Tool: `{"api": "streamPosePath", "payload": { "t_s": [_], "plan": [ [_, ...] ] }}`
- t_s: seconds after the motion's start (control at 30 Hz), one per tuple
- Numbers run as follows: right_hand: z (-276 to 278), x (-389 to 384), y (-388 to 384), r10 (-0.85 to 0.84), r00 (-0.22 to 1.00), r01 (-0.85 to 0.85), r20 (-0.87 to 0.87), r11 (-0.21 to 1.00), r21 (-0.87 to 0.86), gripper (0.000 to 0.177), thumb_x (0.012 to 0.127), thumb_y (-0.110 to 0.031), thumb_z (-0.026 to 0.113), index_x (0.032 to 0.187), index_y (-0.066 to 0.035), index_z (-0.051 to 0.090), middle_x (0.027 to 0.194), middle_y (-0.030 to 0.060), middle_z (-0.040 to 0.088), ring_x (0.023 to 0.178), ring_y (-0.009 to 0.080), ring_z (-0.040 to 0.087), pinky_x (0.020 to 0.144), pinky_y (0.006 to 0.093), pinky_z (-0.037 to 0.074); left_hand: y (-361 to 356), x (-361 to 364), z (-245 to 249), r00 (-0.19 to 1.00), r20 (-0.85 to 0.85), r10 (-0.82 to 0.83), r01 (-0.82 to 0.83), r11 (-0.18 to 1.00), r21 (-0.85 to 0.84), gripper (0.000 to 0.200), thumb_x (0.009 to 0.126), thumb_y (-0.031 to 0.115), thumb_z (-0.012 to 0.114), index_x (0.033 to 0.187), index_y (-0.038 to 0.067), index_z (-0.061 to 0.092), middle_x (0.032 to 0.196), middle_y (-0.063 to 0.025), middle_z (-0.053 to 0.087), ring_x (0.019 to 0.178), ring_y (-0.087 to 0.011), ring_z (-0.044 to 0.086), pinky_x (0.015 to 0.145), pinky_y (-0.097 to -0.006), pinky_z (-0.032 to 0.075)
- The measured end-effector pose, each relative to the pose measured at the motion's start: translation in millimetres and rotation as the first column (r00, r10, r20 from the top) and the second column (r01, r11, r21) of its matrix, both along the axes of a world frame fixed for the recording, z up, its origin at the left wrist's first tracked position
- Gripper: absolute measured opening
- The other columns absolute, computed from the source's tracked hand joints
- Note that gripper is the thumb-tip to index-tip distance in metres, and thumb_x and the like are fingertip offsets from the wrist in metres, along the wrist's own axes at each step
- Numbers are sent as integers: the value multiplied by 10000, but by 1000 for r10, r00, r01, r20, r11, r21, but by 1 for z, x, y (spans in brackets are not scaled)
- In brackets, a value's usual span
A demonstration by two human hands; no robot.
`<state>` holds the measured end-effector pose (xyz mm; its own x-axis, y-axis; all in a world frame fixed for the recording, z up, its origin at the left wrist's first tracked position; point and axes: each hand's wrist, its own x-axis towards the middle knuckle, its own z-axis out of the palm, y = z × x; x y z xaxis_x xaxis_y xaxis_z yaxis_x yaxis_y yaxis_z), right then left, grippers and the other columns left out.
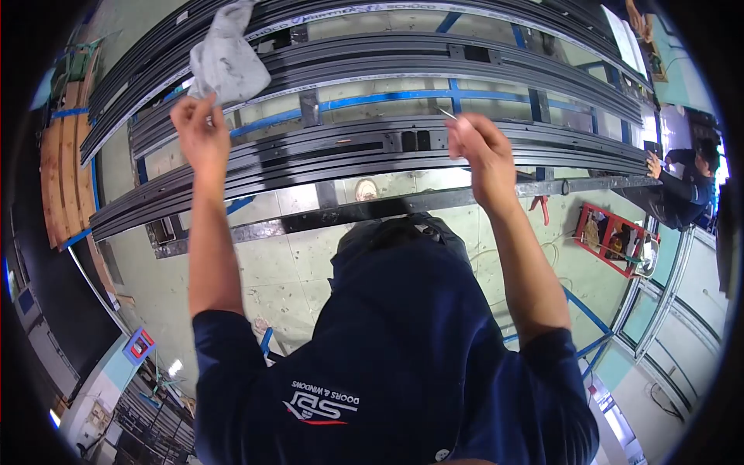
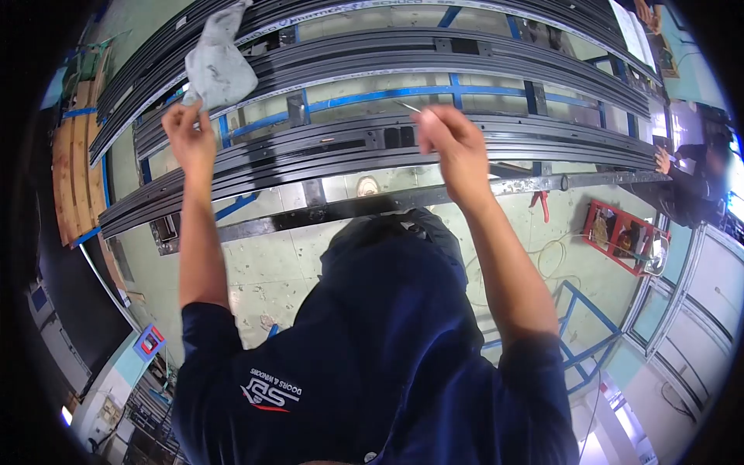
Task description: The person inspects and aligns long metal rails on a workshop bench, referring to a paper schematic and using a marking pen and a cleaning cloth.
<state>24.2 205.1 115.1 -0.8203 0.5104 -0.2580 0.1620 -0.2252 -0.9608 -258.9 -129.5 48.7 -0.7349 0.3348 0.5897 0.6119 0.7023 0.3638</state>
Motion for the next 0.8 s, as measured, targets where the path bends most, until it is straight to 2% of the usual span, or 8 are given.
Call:
{"api": "streamPosePath", "payload": {
  "t_s": [0.13, 0.2, 0.27, 0.33, 0.4, 0.5, 0.63, 0.8],
  "plan": [
    [-5, -96, -47, 161, 986, -161, 37, 987, -1, 237, 1016, -226, 619, 1065, -13, 711, 769, -24, 578, 692, 78, 503, 654, 244, 411, 2, 30, -31, 971, -84, 224, -222, 974, 38, 278, 821, -29, 721, 1066, 98, 746, 1160, -146, 491, 1009, -273, 599, 880, -366, 521],
    [-12, -143, -82, 205, 978, -202, 32, 976, -78, 233, 1014, -232, 628, 1072, -25, 716, 759, -30, 577, 676, 73, 498, 627, 245, 414, 7, 34, -57, 919, 385, 88, -281, 831, 480, 450, 822, -65, 723, 1243, 83, 662, 1355, -164, 374, 1120, -283, 565, 960, -367, 511],
    [-36, -184, -110, 307, 951, -305, 18, 950, -72, 234, 1013, -242, 630, 1076, -34, 718, 746, -35, 574, 664, 67, 492, 606, 238, 416, 29, 39, -52, 906, 410, 106, -384, 612, 691, 707, 802, -85, 744, 1436, 61, 469, 1480, -180, 223, 1206, -292, 516, 1008, -360, 502],
    [-51, -214, -135, 311, 950, -308, 11, 945, -110, 224, 1017, -246, 624, 1057, -49, 722, 726, -35, 572, 630, 68, 488, 587, 237, 417, 33, 34, -62, 788, 537, 301, -603, 555, 573, 900, 794, -51, 785, 1508, 29, 243, 1489, -204, 214, 1198, -282, 504, 969, -347, 513],
    [-65, -238, -149, 246, 957, -224, 154, 963, -147, 222, 1019, -260, 623, 1038, -65, 727, 713, -32, 570, 601, 72, 490, 565, 244, 415, 31, 23, -78, 792, 610, -23, -582, 273, 766, 879, 820, -24, 793, 1487, 46, 225, 1453, -200, 290, 1141, -256, 533, 941, -385, 518],
    [-81, -255, -163, 266, 950, -241, 162, 957, -159, 236, 1016, -285, 626, 1026, -73, 730, 704, -30, 569, 582, 79, 496, 546, 258, 414, 38, 21, -70, 673, 692, -261, -721, -28, 692, 793, 864, 38, 794, 1433, 61, 243, 1318, -173, 456, 1089, -243, 585, 924, -426, 516],
    [-94, -263, -179, 311, 934, -275, 178, 940, -200, 233, 1018, -289, 618, 994, -84, 725, 701, -33, 570, 583, 88, 505, 535, 262, 416, 36, 14, -72, 585, 574, -573, -716, -32, 698, 340, 993, 205, 684, 1227, 47, 495, 1118, -90, 643, 1032, -261, 656, 888, -436, 534],
    [-99, -275, -183, 346, 909, -290, 235, 926, -242, 220, 1007, -283, 624, 941, -88, 700, 688, -23, 574, 562, 97, 509, 501, 274, 406, 31, 6, -75, 402, 573, -714, -725, 134, 676, 303, 1046, 304, 588, 1194, 40, 572, 1160, -85, 656, 1049, -249, 644, 910, -444, 528]
  ]
}}
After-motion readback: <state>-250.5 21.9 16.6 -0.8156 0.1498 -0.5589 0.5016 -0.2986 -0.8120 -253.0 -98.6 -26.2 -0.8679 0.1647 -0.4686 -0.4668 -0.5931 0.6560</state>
